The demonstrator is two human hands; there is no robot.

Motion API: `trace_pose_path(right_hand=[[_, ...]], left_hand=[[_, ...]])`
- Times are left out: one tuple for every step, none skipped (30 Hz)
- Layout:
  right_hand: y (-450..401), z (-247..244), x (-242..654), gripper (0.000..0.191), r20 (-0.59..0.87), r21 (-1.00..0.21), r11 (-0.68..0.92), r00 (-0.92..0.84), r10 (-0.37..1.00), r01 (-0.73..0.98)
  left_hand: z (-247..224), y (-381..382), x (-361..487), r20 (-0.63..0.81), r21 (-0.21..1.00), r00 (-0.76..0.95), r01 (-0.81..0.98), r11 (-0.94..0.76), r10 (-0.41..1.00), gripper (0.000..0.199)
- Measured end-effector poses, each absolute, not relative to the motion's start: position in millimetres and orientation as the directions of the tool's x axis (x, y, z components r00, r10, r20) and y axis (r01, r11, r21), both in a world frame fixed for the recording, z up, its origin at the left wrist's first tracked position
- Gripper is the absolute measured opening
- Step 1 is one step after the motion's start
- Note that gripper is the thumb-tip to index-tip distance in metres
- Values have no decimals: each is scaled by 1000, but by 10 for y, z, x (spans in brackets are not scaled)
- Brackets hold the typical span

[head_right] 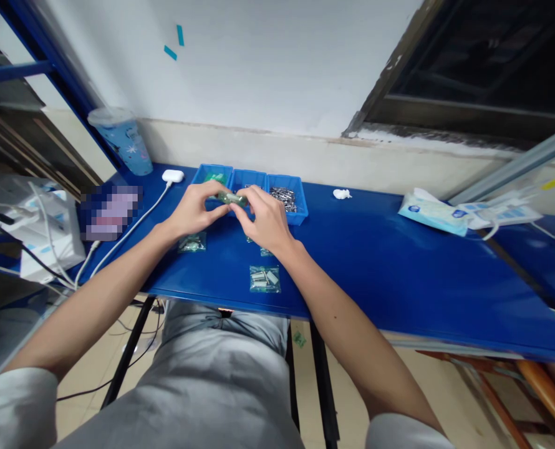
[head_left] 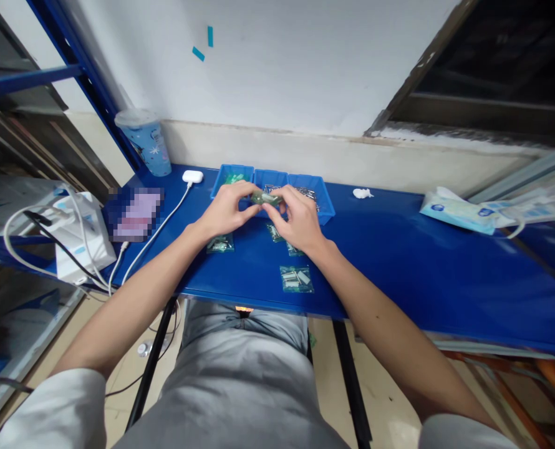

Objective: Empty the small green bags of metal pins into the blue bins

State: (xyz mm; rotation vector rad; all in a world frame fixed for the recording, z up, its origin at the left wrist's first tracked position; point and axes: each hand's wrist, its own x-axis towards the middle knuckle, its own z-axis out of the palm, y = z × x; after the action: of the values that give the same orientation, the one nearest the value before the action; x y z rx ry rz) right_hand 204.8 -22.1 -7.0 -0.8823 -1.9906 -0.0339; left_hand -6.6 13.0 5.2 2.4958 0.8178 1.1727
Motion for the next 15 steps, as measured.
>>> trace_pose_path(right_hand=[[-229, -60, 2044, 10, 761, -309, 740, -311, 569, 597], [-234, -50, 2042, 10, 760, -310, 740, -311, 570, 598], [-236, -42, 2042, 10, 760, -311, 742, -313, 569, 595], [-236, -35, 2043, 11, 761, -310, 748, -319, 566, 588], [-233, -30, 2045, 12, 761, -305, 756, -330, 559, 579], [-229, -26, 2049, 14, 762, -298, 767, -343, 550, 569], [-225, -25, 2052, 15, 764, -289, 777, -354, 540, 560], [-222, -25, 2055, 15, 767, -282, 782, -359, 532, 556], [-220, -28, 2056, 14, 769, -278, 783, -359, 528, 557], [-220, -32, 2055, 13, 770, -278, 778, -353, 531, 563], [-222, -37, 2053, 14, 770, -283, 771, -344, 537, 571], [-225, -42, 2049, 15, 767, -289, 761, -335, 547, 580], [-228, -47, 2045, 16, 762, -298, 751, -328, 559, 589], [-231, -52, 2040, 16, 755, -305, 743, -325, 570, 596], [-232, -55, 2037, 16, 749, -310, 738, -325, 578, 600]], left_hand=[[58, 125, -64, 624, 457, 513, 372, -808, 589, 20], [63, 119, -62, 623, 460, 517, 365, -809, 587, 21], [69, 113, -61, 619, 463, 523, 358, -810, 585, 22], [74, 108, -60, 614, 467, 531, 353, -811, 584, 23], [78, 103, -61, 608, 468, 539, 351, -811, 584, 23], [81, 100, -63, 603, 468, 545, 350, -811, 583, 23], [84, 100, -67, 601, 467, 550, 349, -813, 580, 23], [87, 101, -71, 602, 463, 552, 347, -815, 577, 23], [89, 105, -76, 607, 458, 551, 347, -818, 573, 23], [90, 110, -81, 611, 452, 548, 351, -820, 571, 24], [91, 115, -84, 616, 446, 543, 357, -821, 571, 25], [91, 121, -87, 618, 438, 540, 367, -821, 571, 26], [90, 125, -88, 619, 430, 539, 377, -821, 571, 26], [89, 127, -87, 618, 422, 541, 384, -822, 570, 26], [87, 127, -85, 618, 414, 544, 388, -823, 567, 25]])
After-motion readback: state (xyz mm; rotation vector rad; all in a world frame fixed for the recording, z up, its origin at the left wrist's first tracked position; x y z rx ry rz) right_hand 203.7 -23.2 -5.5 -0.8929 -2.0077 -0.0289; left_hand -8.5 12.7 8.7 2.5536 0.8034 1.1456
